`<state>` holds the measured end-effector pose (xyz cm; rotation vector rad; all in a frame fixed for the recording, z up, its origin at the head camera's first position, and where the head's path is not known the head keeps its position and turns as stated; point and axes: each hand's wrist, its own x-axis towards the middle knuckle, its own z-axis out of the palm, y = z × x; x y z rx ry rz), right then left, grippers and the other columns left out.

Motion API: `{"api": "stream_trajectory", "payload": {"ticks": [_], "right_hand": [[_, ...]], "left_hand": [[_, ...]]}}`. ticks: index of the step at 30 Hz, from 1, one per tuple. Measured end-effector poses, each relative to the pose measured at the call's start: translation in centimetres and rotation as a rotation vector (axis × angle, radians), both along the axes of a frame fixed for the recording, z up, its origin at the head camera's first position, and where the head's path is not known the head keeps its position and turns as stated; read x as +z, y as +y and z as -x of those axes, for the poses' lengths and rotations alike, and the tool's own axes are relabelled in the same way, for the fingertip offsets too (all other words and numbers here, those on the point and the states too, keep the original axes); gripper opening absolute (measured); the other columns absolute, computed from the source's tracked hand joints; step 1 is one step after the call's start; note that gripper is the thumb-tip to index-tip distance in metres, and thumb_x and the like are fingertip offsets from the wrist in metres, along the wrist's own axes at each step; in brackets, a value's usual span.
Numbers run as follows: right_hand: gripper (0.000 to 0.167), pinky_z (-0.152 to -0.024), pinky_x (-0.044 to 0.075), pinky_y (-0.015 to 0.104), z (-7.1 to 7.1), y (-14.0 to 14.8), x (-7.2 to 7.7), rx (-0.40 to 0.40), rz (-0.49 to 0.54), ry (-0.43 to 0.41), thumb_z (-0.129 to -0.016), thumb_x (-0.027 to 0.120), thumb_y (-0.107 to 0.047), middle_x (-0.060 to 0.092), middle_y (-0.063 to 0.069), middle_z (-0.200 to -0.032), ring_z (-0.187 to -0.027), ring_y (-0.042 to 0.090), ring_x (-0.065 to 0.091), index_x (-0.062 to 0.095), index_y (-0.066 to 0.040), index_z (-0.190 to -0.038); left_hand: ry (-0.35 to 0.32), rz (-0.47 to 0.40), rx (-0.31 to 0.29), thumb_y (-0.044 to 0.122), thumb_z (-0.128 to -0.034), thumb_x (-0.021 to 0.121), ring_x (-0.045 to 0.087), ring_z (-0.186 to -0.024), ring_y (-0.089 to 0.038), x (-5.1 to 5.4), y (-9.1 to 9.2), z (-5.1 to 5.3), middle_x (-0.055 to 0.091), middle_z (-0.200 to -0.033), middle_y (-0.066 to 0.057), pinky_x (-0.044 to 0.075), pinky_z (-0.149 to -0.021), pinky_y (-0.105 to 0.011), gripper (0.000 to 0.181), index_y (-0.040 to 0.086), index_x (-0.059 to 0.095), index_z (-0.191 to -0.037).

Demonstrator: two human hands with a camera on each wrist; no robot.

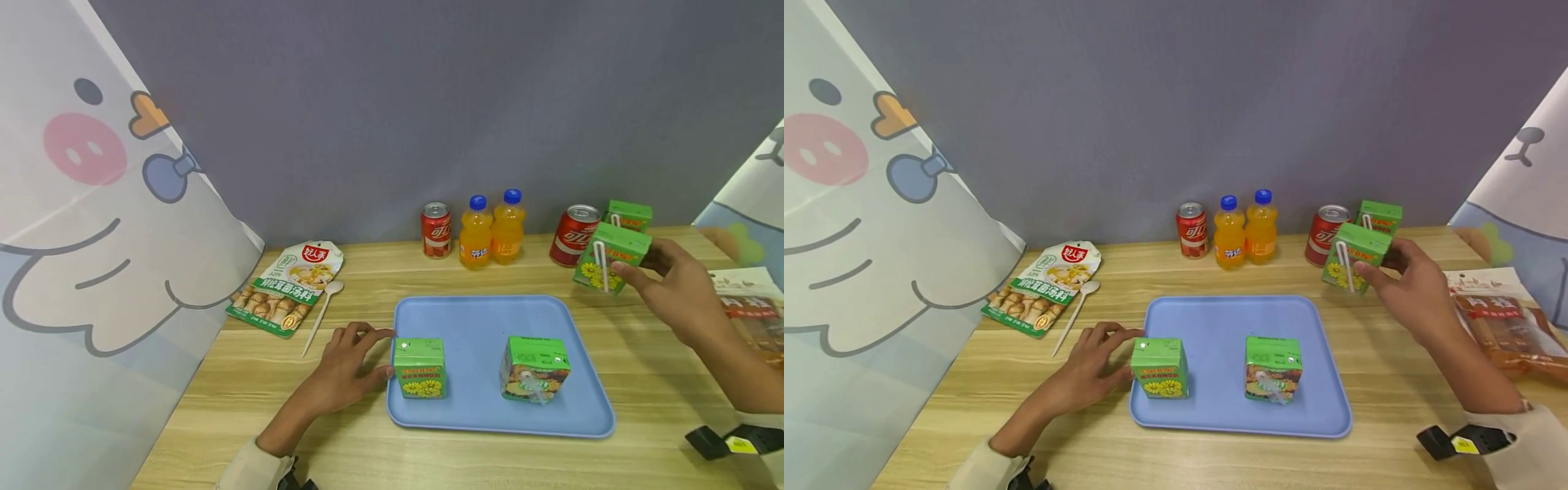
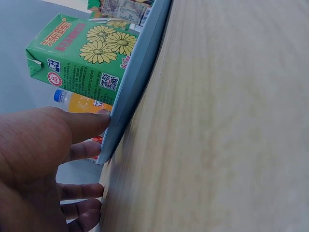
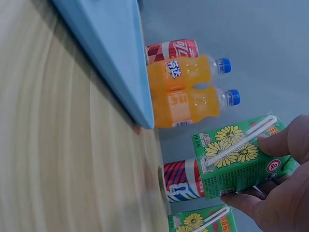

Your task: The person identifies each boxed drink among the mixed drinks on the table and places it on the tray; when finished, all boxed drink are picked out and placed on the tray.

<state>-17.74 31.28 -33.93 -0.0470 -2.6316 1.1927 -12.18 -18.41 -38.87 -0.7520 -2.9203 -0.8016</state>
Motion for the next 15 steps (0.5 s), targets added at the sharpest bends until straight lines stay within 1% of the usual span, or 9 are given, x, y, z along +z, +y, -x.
{"api": "stream_trajectory", "payload": {"ticks": [7,15], "right_hand": [[0.074,-0.068,0.033,0.006,-0.2,-0.7,0.5,0.009,-0.011,0.026,-0.098,0.063,-0.041,0.049,0.031,-0.138,-0.128,0.053,0.044,0.035,0.003,-0.151],[0.074,-0.066,0.034,0.003,-0.5,-1.4,1.1,0.025,-0.008,0.016,-0.098,0.064,-0.042,0.048,0.033,-0.14,-0.13,0.054,0.042,0.036,0.002,-0.151]], "left_hand": [[0.0,0.002,0.009,0.036,-0.0923,0.074,0.039,-0.114,-0.025,0.1,0.0,0.0,0.044,-0.134,-0.006,0.035,-0.094,-0.053,0.056,0.029,0.053,-0.144],[0.0,0.002,0.006,0.037,-0.0926,0.073,0.039,-0.113,-0.025,0.1,0.0,0.0,0.044,-0.133,-0.006,0.034,-0.094,-0.053,0.055,0.029,0.053,-0.144]]}}
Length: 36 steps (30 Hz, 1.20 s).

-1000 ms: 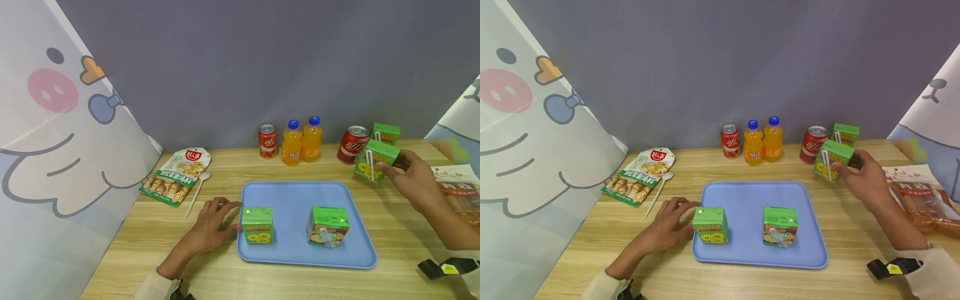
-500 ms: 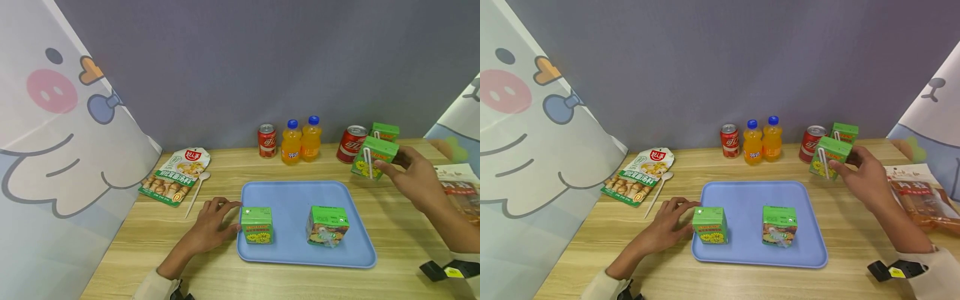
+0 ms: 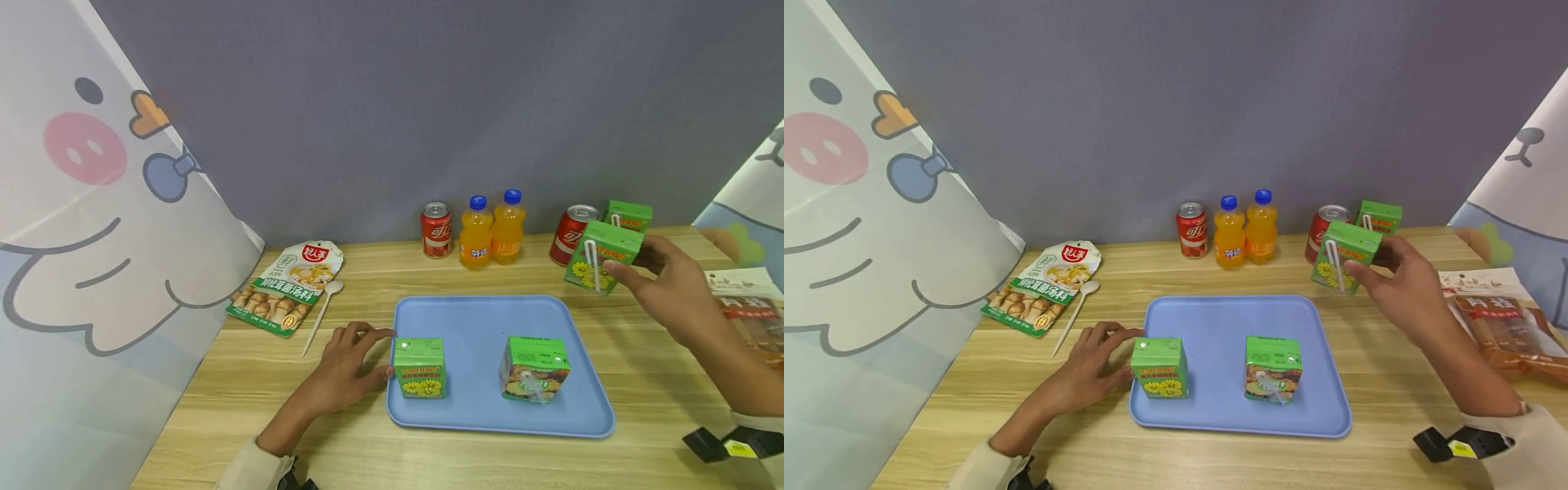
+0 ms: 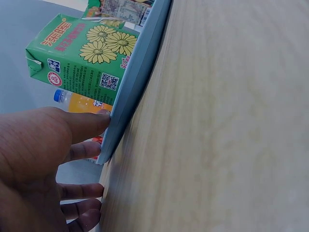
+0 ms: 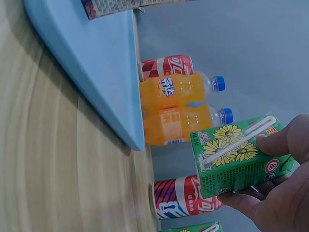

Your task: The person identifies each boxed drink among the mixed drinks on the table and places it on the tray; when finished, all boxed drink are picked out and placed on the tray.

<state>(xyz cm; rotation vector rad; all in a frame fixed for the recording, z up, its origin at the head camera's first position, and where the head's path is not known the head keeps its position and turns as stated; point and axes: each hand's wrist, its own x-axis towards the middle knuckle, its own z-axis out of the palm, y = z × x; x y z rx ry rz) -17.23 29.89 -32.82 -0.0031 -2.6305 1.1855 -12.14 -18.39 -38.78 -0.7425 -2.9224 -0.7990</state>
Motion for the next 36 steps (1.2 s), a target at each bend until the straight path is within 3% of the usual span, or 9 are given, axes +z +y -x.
{"api": "stream_trajectory", "payload": {"ticks": [7,14,27,36], "right_hand": [[0.069,-0.069,0.037,0.003,-0.4,-0.8,0.4,0.016,0.008,0.021,-0.097,0.067,-0.039,0.051,0.028,-0.138,-0.132,0.039,0.047,0.04,-0.003,-0.149],[0.071,-0.067,0.037,0.002,-0.9,-1.6,1.0,0.043,0.017,0.011,-0.096,0.067,-0.04,0.048,0.031,-0.141,-0.131,0.054,0.042,0.039,-0.002,-0.149],[0.065,-0.07,0.042,0.004,-1.5,-2.8,1.4,0.072,0.028,0.039,-0.096,0.069,-0.036,0.052,0.026,-0.139,-0.131,0.045,0.047,0.043,-0.004,-0.146],[0.069,-0.07,0.043,0.004,-1.9,-4.0,1.6,0.1,0.051,0.021,-0.095,0.07,-0.036,0.051,0.024,-0.138,-0.129,0.05,0.046,0.041,-0.003,-0.148]], "left_hand": [[0.004,0.004,0.0,0.037,-0.0926,0.073,0.039,-0.113,-0.024,0.0,0.0,0.1,0.044,-0.133,-0.005,0.035,-0.094,-0.052,0.056,0.029,0.053,-0.144],[-0.004,0.005,0.008,0.037,-0.0928,0.073,0.039,-0.114,-0.025,0.0,0.0,0.0,0.044,-0.134,-0.005,0.035,-0.094,-0.052,0.055,0.03,0.053,-0.144],[-0.006,0.004,0.004,0.038,-0.0933,0.072,0.039,-0.114,-0.024,0.0,-0.1,0.0,0.044,-0.133,-0.005,0.035,-0.094,-0.053,0.055,0.03,0.053,-0.144],[-0.008,0.003,0.003,0.038,-0.0933,0.072,0.038,-0.115,-0.025,-0.1,-0.1,0.0,0.044,-0.133,-0.005,0.034,-0.095,-0.053,0.055,0.03,0.053,-0.144]]}}
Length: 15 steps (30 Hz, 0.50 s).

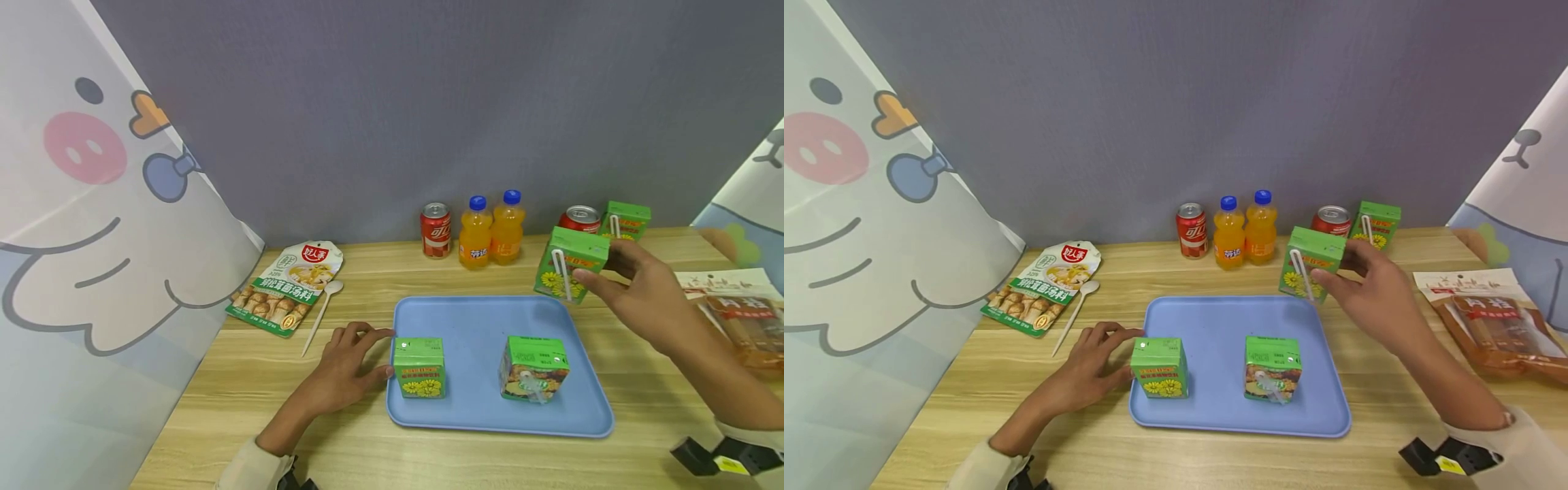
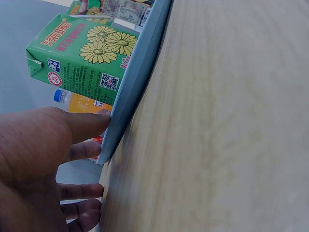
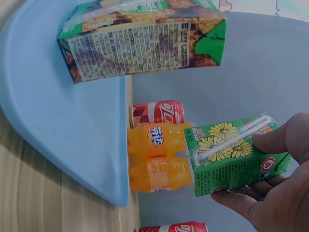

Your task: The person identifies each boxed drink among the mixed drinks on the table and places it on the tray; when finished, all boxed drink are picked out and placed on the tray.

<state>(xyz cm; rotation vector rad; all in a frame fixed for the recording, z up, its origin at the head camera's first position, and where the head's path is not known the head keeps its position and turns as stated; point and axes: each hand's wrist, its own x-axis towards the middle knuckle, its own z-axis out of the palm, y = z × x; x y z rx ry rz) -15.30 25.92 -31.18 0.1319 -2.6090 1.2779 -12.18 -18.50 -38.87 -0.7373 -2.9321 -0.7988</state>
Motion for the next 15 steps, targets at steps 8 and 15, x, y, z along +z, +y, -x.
{"api": "stream_trajectory", "payload": {"ticks": [8,15], "right_hand": [[0.064,-0.068,0.041,0.004,-0.3,-1.1,0.4,0.035,-0.05,-0.004,-0.094,0.07,-0.04,0.055,0.026,-0.135,-0.126,0.052,0.049,0.047,-0.003,-0.14],[0.065,-0.069,0.044,0.006,-0.4,-2.0,0.3,0.067,-0.039,0.004,-0.094,0.071,-0.039,0.056,0.025,-0.134,-0.125,0.052,0.051,0.046,-0.002,-0.141]], "left_hand": [[0.01,0.004,0.001,0.039,-0.0932,0.072,0.039,-0.116,-0.025,-0.1,0.0,0.0,0.044,-0.133,-0.004,0.035,-0.095,-0.053,0.055,0.03,0.053,-0.144],[0.017,0.001,-0.008,0.038,-0.0932,0.072,0.039,-0.114,-0.025,-0.1,0.0,0.0,0.044,-0.133,-0.005,0.034,-0.094,-0.052,0.055,0.029,0.053,-0.144]]}}
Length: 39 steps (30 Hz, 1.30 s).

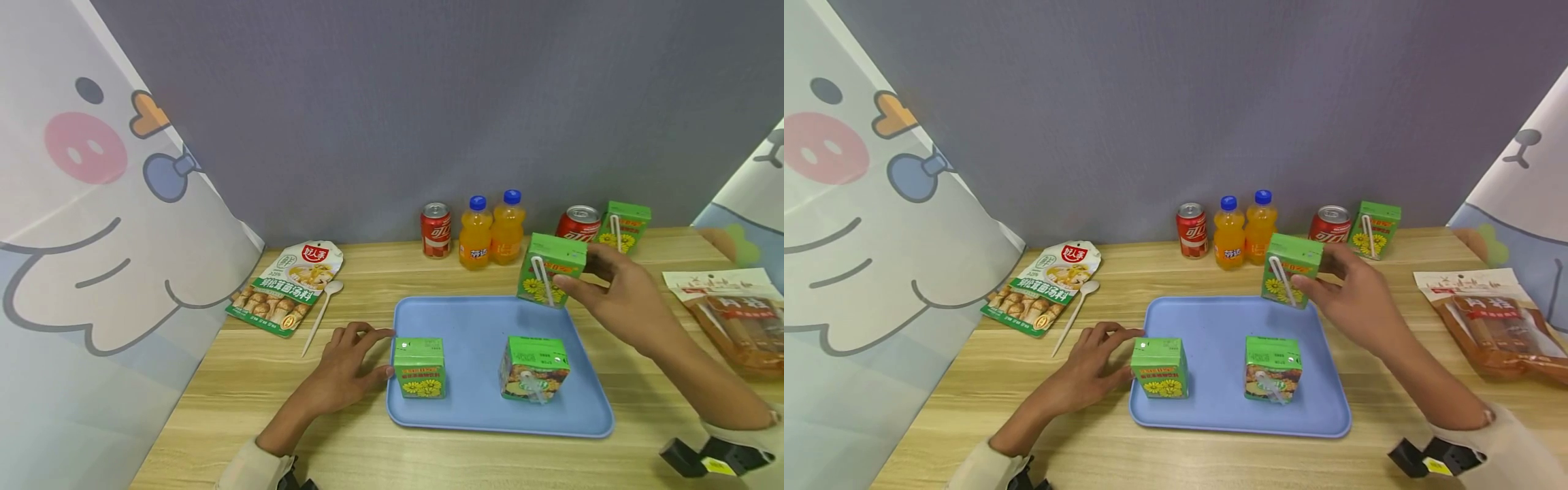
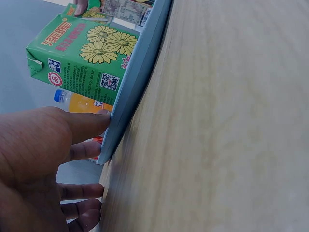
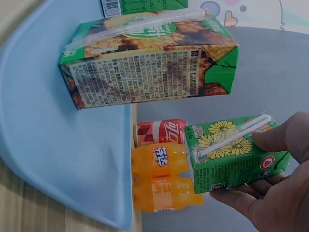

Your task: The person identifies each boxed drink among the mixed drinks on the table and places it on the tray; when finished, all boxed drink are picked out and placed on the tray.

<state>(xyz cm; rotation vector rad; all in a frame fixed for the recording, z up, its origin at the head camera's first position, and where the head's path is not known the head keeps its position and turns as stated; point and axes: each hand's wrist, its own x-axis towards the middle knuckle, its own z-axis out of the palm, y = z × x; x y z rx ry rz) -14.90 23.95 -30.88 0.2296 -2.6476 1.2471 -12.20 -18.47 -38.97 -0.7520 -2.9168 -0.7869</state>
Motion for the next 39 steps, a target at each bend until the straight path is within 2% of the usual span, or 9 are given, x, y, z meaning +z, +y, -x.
{"api": "stream_trajectory", "payload": {"ticks": [9,20,29,39], "right_hand": [[0.055,-0.073,0.047,0.009,0.0,-1.4,-0.4,0.058,0.037,0.019,-0.094,0.072,-0.034,0.058,0.016,-0.128,-0.122,0.045,0.056,0.051,-0.006,-0.136],[0.055,-0.075,0.047,0.009,0.0,-2.7,-0.6,0.117,0.061,0.019,-0.094,0.072,-0.029,0.058,0.019,-0.127,-0.119,0.046,0.058,0.049,-0.003,-0.137],[0.052,-0.078,0.051,0.014,0.0,-3.8,-0.8,0.162,0.094,0.004,-0.095,0.072,-0.029,0.059,0.019,-0.127,-0.12,0.043,0.058,0.051,-0.005,-0.134],[0.052,-0.085,0.054,0.033,-0.1,-5.2,-1.1,0.213,0.1,-0.001,-0.095,0.072,-0.028,0.059,0.017,-0.128,-0.121,0.041,0.058,0.051,-0.003,-0.135]], "left_hand": [[0.0,0.0,0.005,0.038,-0.0932,0.072,0.039,-0.113,-0.025,0.1,0.0,-0.1,0.044,-0.133,-0.005,0.035,-0.093,-0.052,0.055,0.029,0.053,-0.144],[0.003,-0.004,0.001,0.037,-0.093,0.073,0.039,-0.113,-0.025,0.0,0.0,-0.1,0.044,-0.133,-0.006,0.035,-0.093,-0.052,0.056,0.029,0.053,-0.144],[0.005,-0.003,0.002,0.037,-0.0931,0.072,0.039,-0.113,-0.024,0.0,0.0,-0.1,0.044,-0.133,-0.006,0.035,-0.093,-0.051,0.055,0.029,0.053,-0.144],[0.006,-0.002,0.003,0.038,-0.0932,0.072,0.039,-0.112,-0.024,0.0,0.0,-0.1,0.045,-0.132,-0.006,0.035,-0.093,-0.051,0.055,0.029,0.053,-0.144]]}}
